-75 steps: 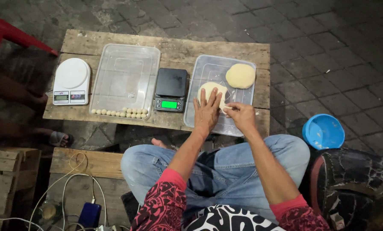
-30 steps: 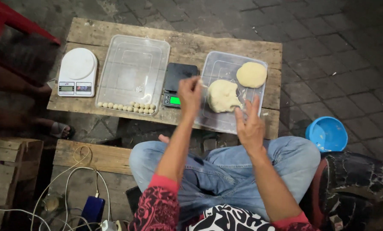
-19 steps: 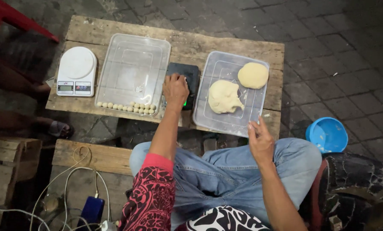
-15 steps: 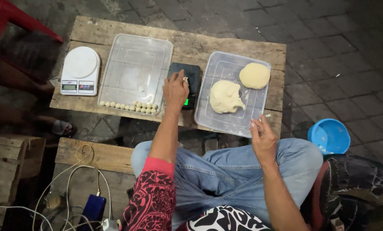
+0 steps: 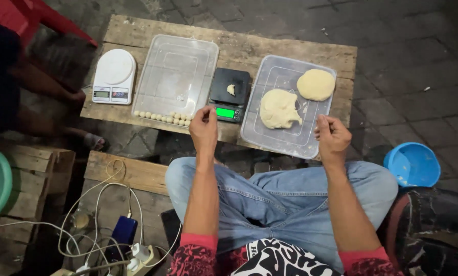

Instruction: Portioning dough by weight using a digital scale and rolling it into small uniform balls by hand.

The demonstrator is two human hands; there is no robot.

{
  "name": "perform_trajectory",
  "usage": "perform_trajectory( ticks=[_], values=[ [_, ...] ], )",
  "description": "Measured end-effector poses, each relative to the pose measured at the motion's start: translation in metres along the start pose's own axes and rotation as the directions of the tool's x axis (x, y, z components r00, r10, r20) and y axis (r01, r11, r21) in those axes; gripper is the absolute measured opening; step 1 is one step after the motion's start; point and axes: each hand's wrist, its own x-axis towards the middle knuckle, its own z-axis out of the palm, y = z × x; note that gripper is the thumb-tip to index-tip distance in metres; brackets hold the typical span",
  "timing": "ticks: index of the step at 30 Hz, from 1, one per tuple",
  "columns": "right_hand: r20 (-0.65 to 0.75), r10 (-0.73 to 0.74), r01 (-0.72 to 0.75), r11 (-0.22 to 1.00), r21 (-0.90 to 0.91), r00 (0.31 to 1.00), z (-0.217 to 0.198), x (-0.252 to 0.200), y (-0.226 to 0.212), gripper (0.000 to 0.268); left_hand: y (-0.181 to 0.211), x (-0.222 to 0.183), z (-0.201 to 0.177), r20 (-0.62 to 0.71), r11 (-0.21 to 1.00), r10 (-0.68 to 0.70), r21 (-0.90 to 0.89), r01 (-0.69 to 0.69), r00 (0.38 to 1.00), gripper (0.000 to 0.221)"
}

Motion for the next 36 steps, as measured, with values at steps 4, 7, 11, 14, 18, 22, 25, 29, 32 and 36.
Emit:
perform_trajectory(
  ticks=[4, 7, 11, 14, 18, 22, 25, 29, 32, 36],
  values=[
    [0.041, -0.001, 0.001, 1.000, 0.006, 0.999, 0.003, 0.005, -0.001, 0.014, 0.003, -0.002, -0.001, 0.014, 1.000, -0.008, 0.025, 0.008, 1.000, 0.022],
    [0.038, 0.012, -0.012, 1.000, 0.013, 0.999, 0.005, 0.000, 0.017, 0.012, -0.004, 0.015, 0.012, 0.024, 0.998, 0.036, 0.057, -0.037, 0.999, 0.021],
    [0.024, 0.099, -0.100, 0.995, 0.021, 0.995, 0.003, -0.011, 0.042, 0.009, -0.004, 0.038, 0.036, 0.040, 0.980, 0.154, 0.118, -0.158, 0.987, 0.022],
    [0.039, 0.156, -0.156, 0.988, 0.008, 0.987, 0.008, -0.016, 0.052, 0.007, -0.022, 0.063, 0.053, 0.085, 0.941, 0.214, 0.250, -0.229, 0.973, 0.023],
    [0.044, 0.158, -0.158, 0.987, -0.015, 0.986, 0.012, -0.017, 0.053, 0.005, -0.052, 0.088, 0.079, 0.144, 0.848, 0.294, 0.417, -0.327, 0.945, 0.024],
    [0.052, 0.173, -0.170, 0.984, -0.052, 0.984, 0.011, -0.017, 0.049, 0.006, -0.064, 0.095, 0.097, 0.299, 0.703, 0.292, 0.578, -0.415, 0.909, 0.030],
    [0.064, 0.176, -0.174, 0.984, -0.044, 0.982, 0.008, -0.021, 0.037, 0.007, -0.058, 0.095, 0.101, 0.348, 0.682, 0.311, 0.567, -0.462, 0.885, 0.020],
    [0.078, 0.205, -0.199, 0.977, -0.074, 0.976, 0.009, -0.029, 0.028, 0.008, -0.072, 0.105, 0.109, 0.320, 0.776, 0.309, 0.460, -0.432, 0.896, 0.018],
    [0.125, 0.223, -0.219, 0.975, -0.049, 0.967, 0.025, -0.034, 0.000, 0.013, -0.097, 0.112, 0.118, 0.327, 0.910, 0.162, 0.316, -0.269, 0.931, 0.013],
    [0.181, 0.280, -0.289, 0.957, 0.027, 0.943, 0.057, -0.032, -0.027, 0.018, -0.089, 0.083, 0.124, 0.297, 0.997, 0.019, -0.078, 0.004, 0.955, 0.013]
  ],
)
